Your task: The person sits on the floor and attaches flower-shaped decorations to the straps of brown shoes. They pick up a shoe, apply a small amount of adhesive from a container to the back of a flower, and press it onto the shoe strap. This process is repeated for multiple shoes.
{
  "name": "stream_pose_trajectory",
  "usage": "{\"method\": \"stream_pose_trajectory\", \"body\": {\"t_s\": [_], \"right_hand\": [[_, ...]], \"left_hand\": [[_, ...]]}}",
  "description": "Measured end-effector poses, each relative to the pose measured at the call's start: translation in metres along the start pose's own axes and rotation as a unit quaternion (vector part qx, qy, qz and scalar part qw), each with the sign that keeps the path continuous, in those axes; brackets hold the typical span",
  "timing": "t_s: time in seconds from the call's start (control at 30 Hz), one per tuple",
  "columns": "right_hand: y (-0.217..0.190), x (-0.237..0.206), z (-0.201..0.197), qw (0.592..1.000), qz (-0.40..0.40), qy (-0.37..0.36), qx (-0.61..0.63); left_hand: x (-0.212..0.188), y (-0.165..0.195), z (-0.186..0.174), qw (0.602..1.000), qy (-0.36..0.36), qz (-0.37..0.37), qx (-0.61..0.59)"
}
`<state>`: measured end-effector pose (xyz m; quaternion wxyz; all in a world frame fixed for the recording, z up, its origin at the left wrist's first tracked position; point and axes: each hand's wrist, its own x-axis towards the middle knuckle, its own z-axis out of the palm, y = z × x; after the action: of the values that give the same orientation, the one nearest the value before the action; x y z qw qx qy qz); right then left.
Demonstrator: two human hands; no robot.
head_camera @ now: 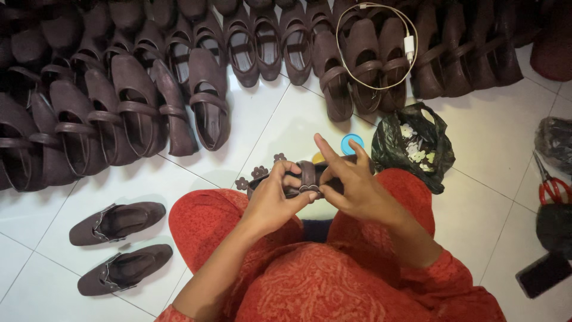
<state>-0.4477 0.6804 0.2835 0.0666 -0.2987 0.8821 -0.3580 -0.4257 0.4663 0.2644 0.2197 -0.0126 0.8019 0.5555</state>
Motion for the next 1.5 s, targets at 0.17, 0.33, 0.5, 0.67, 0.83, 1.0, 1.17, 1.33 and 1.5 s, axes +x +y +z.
{"method": "stream_pose_trajectory", "body": {"t_s": [0.17,0.33,0.5,0.67,0.83,1.0,1.17,1.33,1.5], "right_hand": [[-0.003,0.0,0.004,0.999,0.018,-0.016,0.025],[-0.005,0.0,0.007,0.999,0.004,-0.017,0.039],[-0.006,0.0,0.01,0.999,0.02,-0.017,0.046],[-0.003,0.002,0.011,0.999,0.017,-0.018,0.043],[0.002,0.002,0.009,0.999,0.021,-0.021,0.024],[0.006,0.0,0.008,0.999,0.021,-0.034,0.023],[0.007,0.0,0.008,0.996,0.042,-0.064,0.036],[0.005,0.003,0.008,0.997,0.036,-0.057,0.027],[-0.001,0.007,0.001,0.998,-0.023,-0.055,-0.004]], "left_hand": [[-0.005,0.008,-0.008,0.999,-0.004,0.027,0.034],[-0.009,0.014,-0.016,0.997,-0.033,0.052,0.037],[-0.009,0.012,-0.014,0.999,-0.028,0.029,0.021],[-0.002,0.001,-0.012,0.998,-0.03,0.035,-0.033],[0.008,-0.01,-0.012,0.989,-0.091,0.027,-0.114],[0.006,-0.01,-0.011,0.99,-0.109,-0.004,-0.094],[0.002,0.0,-0.008,0.998,-0.061,0.011,-0.017],[0.002,0.001,-0.007,0.999,-0.039,0.02,-0.001],[0.006,-0.007,-0.004,0.999,-0.02,0.029,-0.004]]}}
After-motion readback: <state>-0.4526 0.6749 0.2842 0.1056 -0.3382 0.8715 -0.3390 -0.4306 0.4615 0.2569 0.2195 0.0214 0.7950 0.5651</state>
